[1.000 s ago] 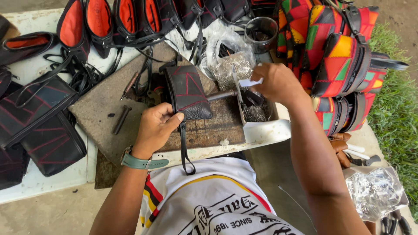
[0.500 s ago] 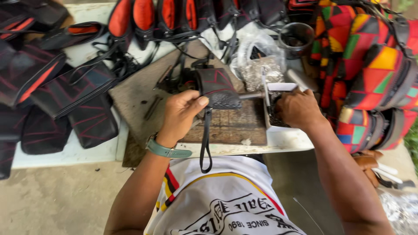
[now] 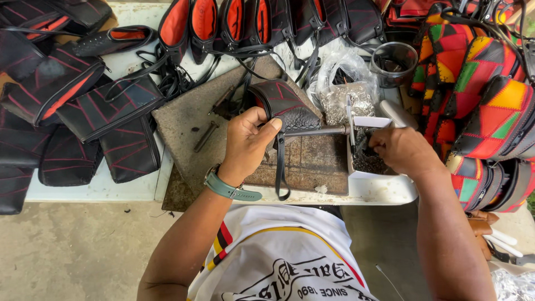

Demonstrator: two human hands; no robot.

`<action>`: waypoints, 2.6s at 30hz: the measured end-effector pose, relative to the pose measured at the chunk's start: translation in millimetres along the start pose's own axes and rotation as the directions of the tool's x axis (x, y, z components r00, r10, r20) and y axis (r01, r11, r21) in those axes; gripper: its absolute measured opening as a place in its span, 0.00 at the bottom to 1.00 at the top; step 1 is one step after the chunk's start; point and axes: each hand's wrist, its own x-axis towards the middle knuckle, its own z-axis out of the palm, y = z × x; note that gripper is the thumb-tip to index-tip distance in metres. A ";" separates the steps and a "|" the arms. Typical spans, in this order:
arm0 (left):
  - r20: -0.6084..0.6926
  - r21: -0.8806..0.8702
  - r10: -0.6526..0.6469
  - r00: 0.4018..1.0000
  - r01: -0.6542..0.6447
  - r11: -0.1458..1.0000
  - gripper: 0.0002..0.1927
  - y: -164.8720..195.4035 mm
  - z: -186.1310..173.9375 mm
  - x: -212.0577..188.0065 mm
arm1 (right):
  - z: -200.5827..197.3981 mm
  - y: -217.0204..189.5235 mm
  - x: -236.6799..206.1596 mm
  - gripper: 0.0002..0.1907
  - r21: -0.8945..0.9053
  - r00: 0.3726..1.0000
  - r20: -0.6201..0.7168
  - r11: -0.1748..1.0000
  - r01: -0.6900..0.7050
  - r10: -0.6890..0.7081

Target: The person attaches black carrying straps to small zippered pouches at a work table. They pick up a pouch, position the strap end against it, hammer a fastener to secure the strap, mark spots with a pen-like tool, and place finished pouches with the pile of completed bags on the table.

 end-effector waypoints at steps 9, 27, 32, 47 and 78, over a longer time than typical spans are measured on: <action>0.062 -0.029 0.158 0.986 -0.156 0.987 0.05 9.8 13.9 -7.7 | -40.8 -85.0 -12.2 0.06 0.713 0.884 -0.468 0.583 0.390 -0.019; 0.157 0.310 0.338 0.928 -0.371 0.875 0.08 52.1 21.7 -23.1 | -42.5 -153.2 -4.0 0.21 0.340 0.623 -0.774 0.756 0.559 -0.113; 0.210 0.376 0.419 0.884 -0.468 0.800 0.06 66.6 22.8 -27.2 | -40.3 -152.7 -5.5 0.20 0.433 0.663 -0.746 0.712 0.554 -0.063; 0.240 0.327 0.418 0.876 -0.478 0.815 0.06 70.6 19.6 -32.9 | -47.5 -152.9 -12.6 0.17 0.534 0.717 -0.696 0.637 0.556 -0.042; 0.316 0.270 0.185 0.931 -0.275 0.923 0.09 59.1 39.8 -50.6 | -79.6 -134.3 -32.1 0.20 0.662 0.891 -0.357 0.597 0.453 -0.280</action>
